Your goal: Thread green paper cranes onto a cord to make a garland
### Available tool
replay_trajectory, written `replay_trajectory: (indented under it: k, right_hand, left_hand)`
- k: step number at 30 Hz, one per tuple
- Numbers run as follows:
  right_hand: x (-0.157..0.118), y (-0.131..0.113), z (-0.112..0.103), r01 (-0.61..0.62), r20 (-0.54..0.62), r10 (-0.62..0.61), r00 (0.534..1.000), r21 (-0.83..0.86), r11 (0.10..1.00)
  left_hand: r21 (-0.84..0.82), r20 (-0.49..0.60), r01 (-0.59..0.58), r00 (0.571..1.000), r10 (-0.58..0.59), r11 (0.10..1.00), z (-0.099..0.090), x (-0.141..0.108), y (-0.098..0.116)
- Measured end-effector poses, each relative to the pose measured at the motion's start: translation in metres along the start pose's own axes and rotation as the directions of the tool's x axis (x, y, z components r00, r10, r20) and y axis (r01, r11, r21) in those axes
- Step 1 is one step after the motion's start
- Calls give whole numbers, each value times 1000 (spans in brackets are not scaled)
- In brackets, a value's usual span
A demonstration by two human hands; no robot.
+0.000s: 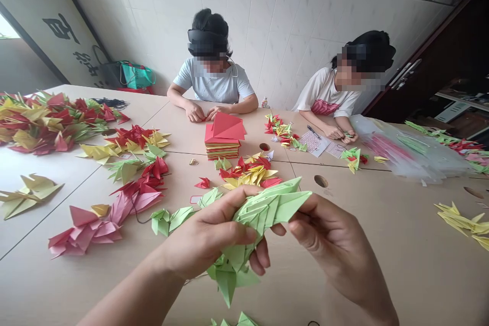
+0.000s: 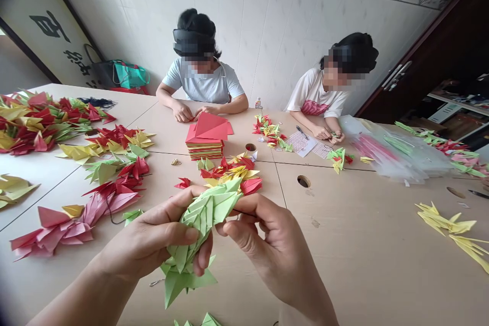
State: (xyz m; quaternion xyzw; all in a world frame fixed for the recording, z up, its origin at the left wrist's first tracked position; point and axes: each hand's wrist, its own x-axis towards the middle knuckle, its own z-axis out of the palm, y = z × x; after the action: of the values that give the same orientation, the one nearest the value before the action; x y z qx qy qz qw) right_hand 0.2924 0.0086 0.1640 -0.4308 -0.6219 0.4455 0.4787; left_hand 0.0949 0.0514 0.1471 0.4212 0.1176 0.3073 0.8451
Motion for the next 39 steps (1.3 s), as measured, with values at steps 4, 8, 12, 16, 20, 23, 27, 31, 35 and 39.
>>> replay_trajectory:
  k: [4,8,12,16,20,23,27,31,35,39]
  right_hand:
    - [-2,0,-3,78,-125,-83,989,-42,996]
    - [1,-3,1,109,-130,-127,983,-133,985]
    - [1,-6,10,90,-243,-125,962,-151,984]
    - [-2,-6,16,79,-256,-86,963,-37,996]
    - [-2,-4,12,52,-77,-43,996,112,992]
    - [-2,0,9,37,-2,-37,999,78,996]
    - [-1,2,8,47,-68,-53,996,-89,995]
    - [1,-1,5,89,-41,-98,994,-198,976]
    - [1,-1,0,140,-85,-169,982,-280,950]
    - [0,3,-2,192,-125,-245,961,-331,924]
  left_hand:
    - [122,-20,24,1000,-21,992,-1,3,-2]
    - [200,11,54,998,-58,978,-1,4,-4]
    - [155,-10,49,999,-49,987,0,5,-5]
    - [83,-43,37,998,-34,996,1,8,-7]
    - [0,12,64,998,-64,998,3,9,-7]
    - [56,4,48,999,-49,997,4,8,-7]
    - [153,-63,48,997,-39,987,4,6,-8]
    - [140,-170,107,982,-82,984,8,8,-11]
    - [153,-193,165,972,-134,974,10,10,-11]
    - [213,-155,182,976,-151,960,8,9,-10]
